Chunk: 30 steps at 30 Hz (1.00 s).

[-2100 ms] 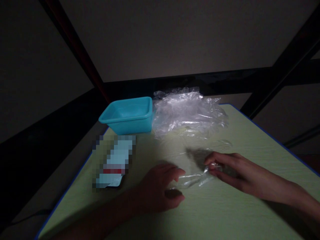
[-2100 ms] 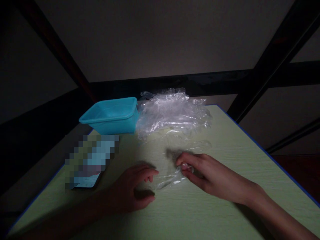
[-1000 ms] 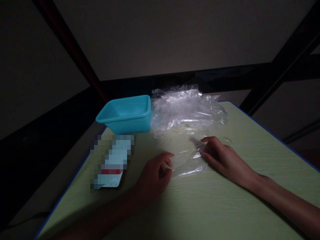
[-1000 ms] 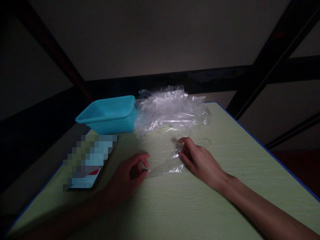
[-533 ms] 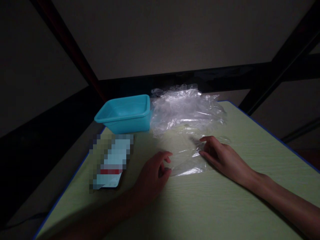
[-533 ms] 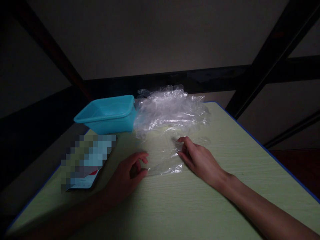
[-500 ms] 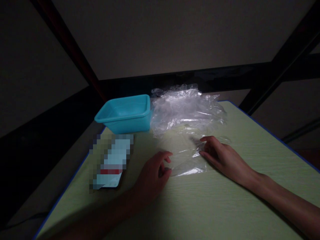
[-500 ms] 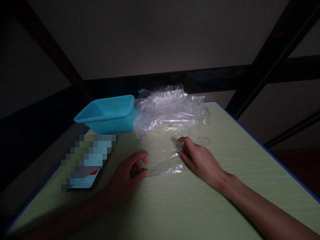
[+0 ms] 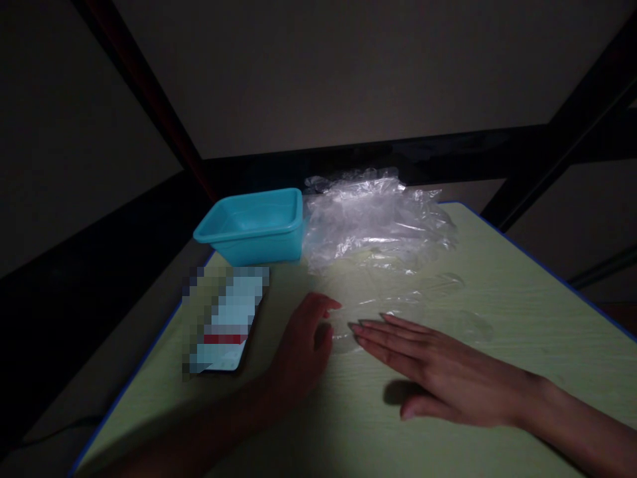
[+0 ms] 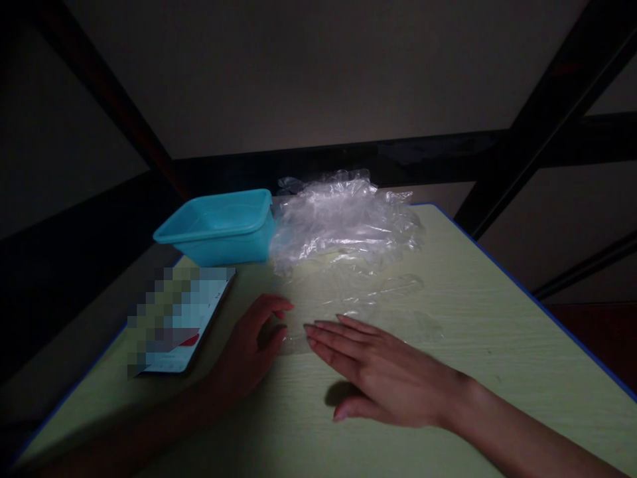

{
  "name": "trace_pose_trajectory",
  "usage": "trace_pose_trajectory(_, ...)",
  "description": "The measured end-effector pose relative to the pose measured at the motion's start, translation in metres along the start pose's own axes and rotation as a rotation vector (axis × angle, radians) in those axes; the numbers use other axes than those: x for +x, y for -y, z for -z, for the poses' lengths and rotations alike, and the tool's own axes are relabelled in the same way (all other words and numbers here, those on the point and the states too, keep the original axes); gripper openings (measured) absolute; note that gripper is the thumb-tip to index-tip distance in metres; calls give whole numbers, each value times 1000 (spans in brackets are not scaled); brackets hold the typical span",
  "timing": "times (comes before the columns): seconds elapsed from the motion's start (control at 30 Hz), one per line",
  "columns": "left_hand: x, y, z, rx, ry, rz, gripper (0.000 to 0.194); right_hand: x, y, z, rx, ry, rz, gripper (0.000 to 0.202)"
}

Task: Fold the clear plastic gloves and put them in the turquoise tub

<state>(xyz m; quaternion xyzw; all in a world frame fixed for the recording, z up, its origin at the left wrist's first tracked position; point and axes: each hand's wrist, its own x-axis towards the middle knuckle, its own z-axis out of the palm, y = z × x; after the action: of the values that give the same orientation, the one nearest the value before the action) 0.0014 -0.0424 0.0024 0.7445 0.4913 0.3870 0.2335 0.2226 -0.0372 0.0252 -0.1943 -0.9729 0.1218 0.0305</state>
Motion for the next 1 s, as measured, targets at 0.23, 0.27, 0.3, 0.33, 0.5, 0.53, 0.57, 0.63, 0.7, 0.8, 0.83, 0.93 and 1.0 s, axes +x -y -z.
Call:
trace_pose_trajectory(0.23, 0, 0, 0, -20, -4, -32, 33, -3, -3, -4, 86, 85, -20, 78)
trace_pose_trajectory(0.27, 0, 0, 0, -16, -2, -34, 33, -4, -3, -4, 85, 88, -20, 77)
trace_pose_trajectory(0.3, 0, 0, 0, -13, -1, -38, 33, -4, -2, -4, 83, 91, -20, 76)
trace_pose_trajectory(0.33, 0, 0, 0, -10, -1, -43, 33, -4, -2, -4, 79, 95, -18, 75)
trace_pose_trajectory(0.5, 0, 1, 1, 24, -26, -92, 29, -2, -2, -2, 40, 102, -4, 76)
trace_pose_trajectory(0.53, -1, 1, 1, 49, -31, -128, 28, -2, -3, -1, 37, 87, -4, 78)
trace_pose_trajectory(0.57, -3, 1, 2, 83, -30, -178, 26, -2, -4, 0, 36, 66, -6, 81)
trace_pose_trajectory(0.63, -7, -1, 3, 168, 4, -305, 26, -3, -6, 0, 26, 13, -28, 86)
trace_pose_trajectory(0.7, -12, -4, 3, 260, 93, -416, 31, -5, -7, -3, 12, -29, -48, 87)
trace_pose_trajectory(0.8, -17, -10, 2, 367, 313, -456, 54, -8, -9, -9, 13, -49, -51, 87)
trace_pose_trajectory(0.83, -18, -12, 2, 391, 391, -436, 63, -8, -9, -11, 16, -47, -53, 87)
trace_pose_trajectory(0.93, -18, -14, 2, 442, 567, -333, 79, -9, -8, -13, 22, -33, -74, 89)
trace_pose_trajectory(1.0, -18, -14, 3, 453, 614, -275, 81, -8, -7, -11, 27, -31, -82, 88)
